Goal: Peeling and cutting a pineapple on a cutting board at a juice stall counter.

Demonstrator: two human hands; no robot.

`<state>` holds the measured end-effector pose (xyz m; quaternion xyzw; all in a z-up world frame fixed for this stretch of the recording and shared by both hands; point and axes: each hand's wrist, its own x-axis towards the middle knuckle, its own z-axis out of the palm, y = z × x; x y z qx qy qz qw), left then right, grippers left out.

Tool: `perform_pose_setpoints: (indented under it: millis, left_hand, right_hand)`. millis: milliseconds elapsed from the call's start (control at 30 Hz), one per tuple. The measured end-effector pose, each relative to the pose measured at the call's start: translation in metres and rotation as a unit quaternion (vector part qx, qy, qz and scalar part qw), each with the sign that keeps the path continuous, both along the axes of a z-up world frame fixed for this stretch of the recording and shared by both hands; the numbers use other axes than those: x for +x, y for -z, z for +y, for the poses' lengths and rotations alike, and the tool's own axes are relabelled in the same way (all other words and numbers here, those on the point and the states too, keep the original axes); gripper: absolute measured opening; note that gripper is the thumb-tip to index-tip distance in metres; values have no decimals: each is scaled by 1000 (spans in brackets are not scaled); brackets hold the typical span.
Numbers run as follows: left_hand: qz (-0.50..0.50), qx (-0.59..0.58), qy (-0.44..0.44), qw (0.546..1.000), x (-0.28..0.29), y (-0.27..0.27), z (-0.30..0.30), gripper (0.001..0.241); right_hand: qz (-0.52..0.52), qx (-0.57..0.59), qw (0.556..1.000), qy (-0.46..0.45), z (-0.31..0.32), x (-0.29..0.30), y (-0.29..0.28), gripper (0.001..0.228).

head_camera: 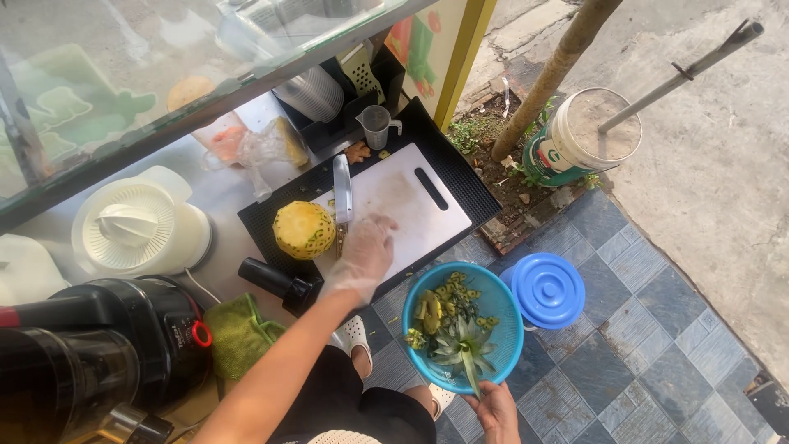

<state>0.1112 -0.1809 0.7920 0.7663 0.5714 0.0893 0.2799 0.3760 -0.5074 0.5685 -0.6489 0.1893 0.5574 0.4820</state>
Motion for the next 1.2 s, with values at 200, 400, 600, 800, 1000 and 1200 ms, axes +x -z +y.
perform_pose_setpoints:
  millis: [200,400,600,800,1000,1200]
  left_hand:
    - [385,-36,83,918,-21,26,75,42]
    - [456,43,89,884,-7,89,51,41]
    - [328,-6,-11,945,13,77,33,44]
    - [194,15,-21,981,12,74,20,48]
    - [144,85,-17,986,-15,100,80,44]
    - [327,-62,-8,943,-34,93,138,56]
  right_hand:
    - [-4,-43,999,-24,-31,36,-10,62]
    - [-15,-14,999,-44,-17,68,-41,58]
    - [-64,109,992,-31,58,62,-69,41]
    - [-70,174,982,-29,140,40,-104,42]
    - [-63,170,983,-24,159,27,-123,49]
    - [-65,163,984,-28,139,31,-106,49]
